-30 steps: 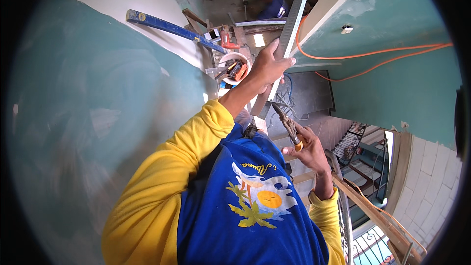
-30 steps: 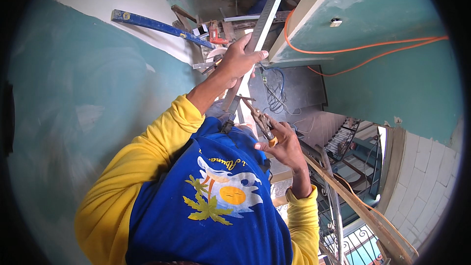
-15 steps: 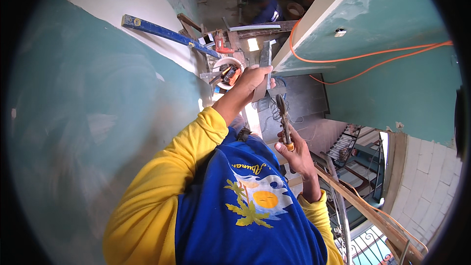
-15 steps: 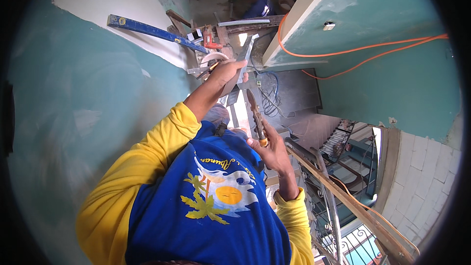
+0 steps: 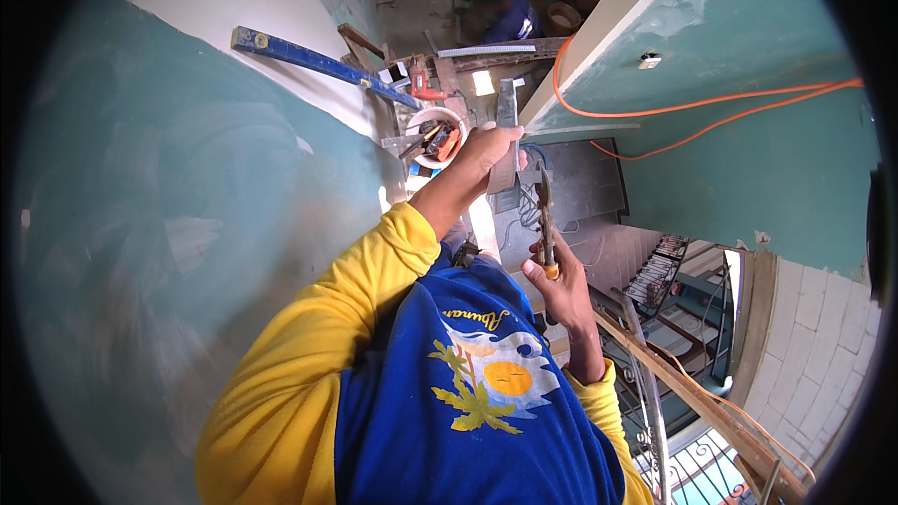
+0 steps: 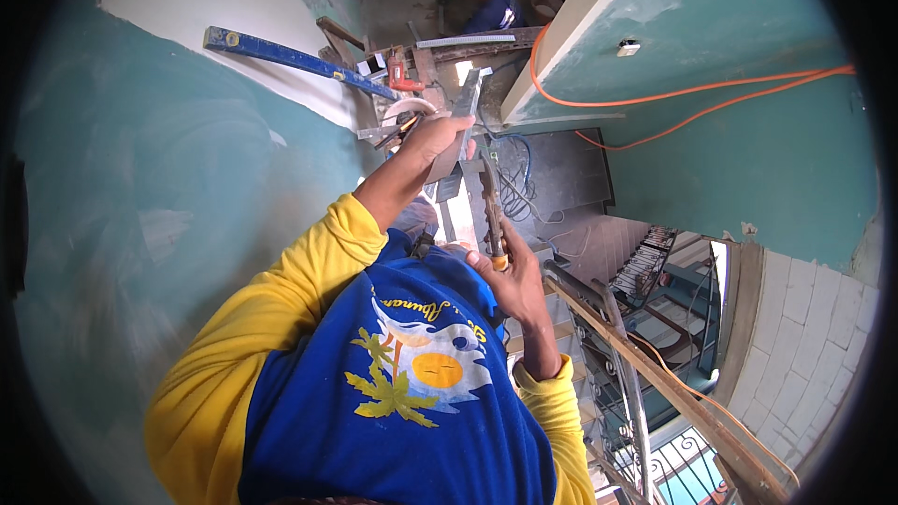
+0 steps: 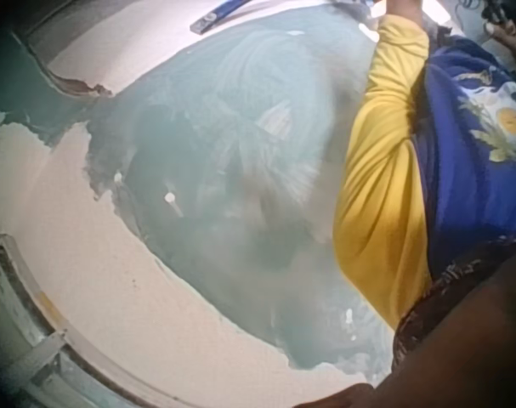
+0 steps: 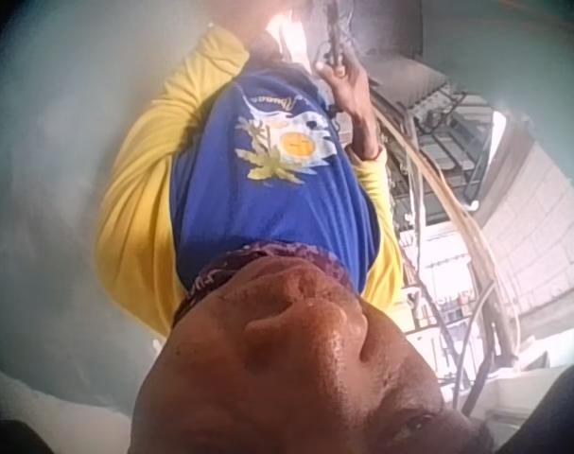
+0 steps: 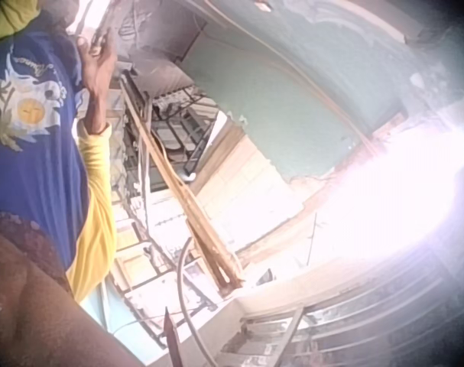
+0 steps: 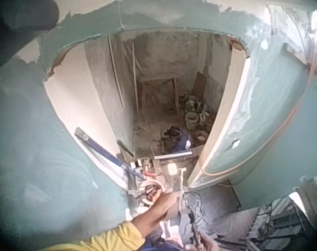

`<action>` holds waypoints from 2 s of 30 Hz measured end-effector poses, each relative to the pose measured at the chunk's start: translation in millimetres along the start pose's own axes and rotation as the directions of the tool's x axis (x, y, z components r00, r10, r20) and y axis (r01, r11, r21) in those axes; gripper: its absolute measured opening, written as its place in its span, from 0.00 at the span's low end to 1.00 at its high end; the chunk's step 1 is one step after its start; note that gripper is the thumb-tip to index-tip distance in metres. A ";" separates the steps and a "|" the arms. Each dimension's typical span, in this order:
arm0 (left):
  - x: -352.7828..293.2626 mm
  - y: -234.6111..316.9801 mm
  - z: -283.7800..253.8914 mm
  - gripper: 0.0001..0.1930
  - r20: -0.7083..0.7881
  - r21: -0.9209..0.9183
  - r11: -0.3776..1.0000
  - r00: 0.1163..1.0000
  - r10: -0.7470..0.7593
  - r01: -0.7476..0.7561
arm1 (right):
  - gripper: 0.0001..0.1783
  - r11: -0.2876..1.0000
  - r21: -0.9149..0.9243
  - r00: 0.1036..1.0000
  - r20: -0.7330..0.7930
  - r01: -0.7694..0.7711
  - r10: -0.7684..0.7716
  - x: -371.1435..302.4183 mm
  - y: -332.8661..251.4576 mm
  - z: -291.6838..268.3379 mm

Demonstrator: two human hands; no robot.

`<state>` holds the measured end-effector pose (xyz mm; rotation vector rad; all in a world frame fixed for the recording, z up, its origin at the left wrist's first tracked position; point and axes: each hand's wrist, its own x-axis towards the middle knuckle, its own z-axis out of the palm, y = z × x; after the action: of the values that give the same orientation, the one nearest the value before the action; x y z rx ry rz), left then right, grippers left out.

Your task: The person measures and cuts a long metal ceiling trim piece using tin snips, then fits it into the ceiling grid. The person repeats this process for multiple sections along the ceiling perimeter.

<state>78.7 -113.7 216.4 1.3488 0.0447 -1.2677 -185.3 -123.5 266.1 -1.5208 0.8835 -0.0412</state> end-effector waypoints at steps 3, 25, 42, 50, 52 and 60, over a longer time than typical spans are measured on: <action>2.3 -2.5 -1.0 0.14 -0.020 -0.009 1.000 1.000 0.008 -0.009 | 0.44 0.999 -0.017 0.999 -0.012 0.031 -0.032 0.4 -2.7 1.5; 2.6 -11.5 1.7 0.15 -0.057 -0.109 0.994 0.998 -0.006 0.000 | 0.48 0.999 0.032 1.000 0.018 -0.003 0.002 2.5 -6.7 0.4; -33.2 -5.8 -11.1 0.16 0.247 -0.076 0.993 0.964 0.103 -0.087 | 0.34 0.999 -0.031 0.997 -0.061 0.045 -0.047 3.9 7.8 -7.7; -31.4 -21.3 -23.5 0.19 0.152 -0.113 0.992 0.985 0.080 -0.063 | 0.35 0.988 0.098 0.977 -0.190 0.117 -0.097 15.0 15.6 -24.7; -32.6 -16.9 -24.3 0.19 0.127 -0.138 0.988 0.988 0.092 -0.074 | 0.39 0.996 0.005 0.987 -0.134 0.092 -0.091 10.1 9.7 -24.4; 20.4 -13.4 -26.9 0.15 0.162 -0.255 0.960 0.984 -0.076 0.116 | 0.44 0.994 -0.089 0.998 -0.004 0.062 -0.062 4.9 4.2 6.7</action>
<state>94.2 -103.6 185.2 1.0296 0.1693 -1.3897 -180.5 -120.1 259.0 -1.6318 0.8527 -0.0528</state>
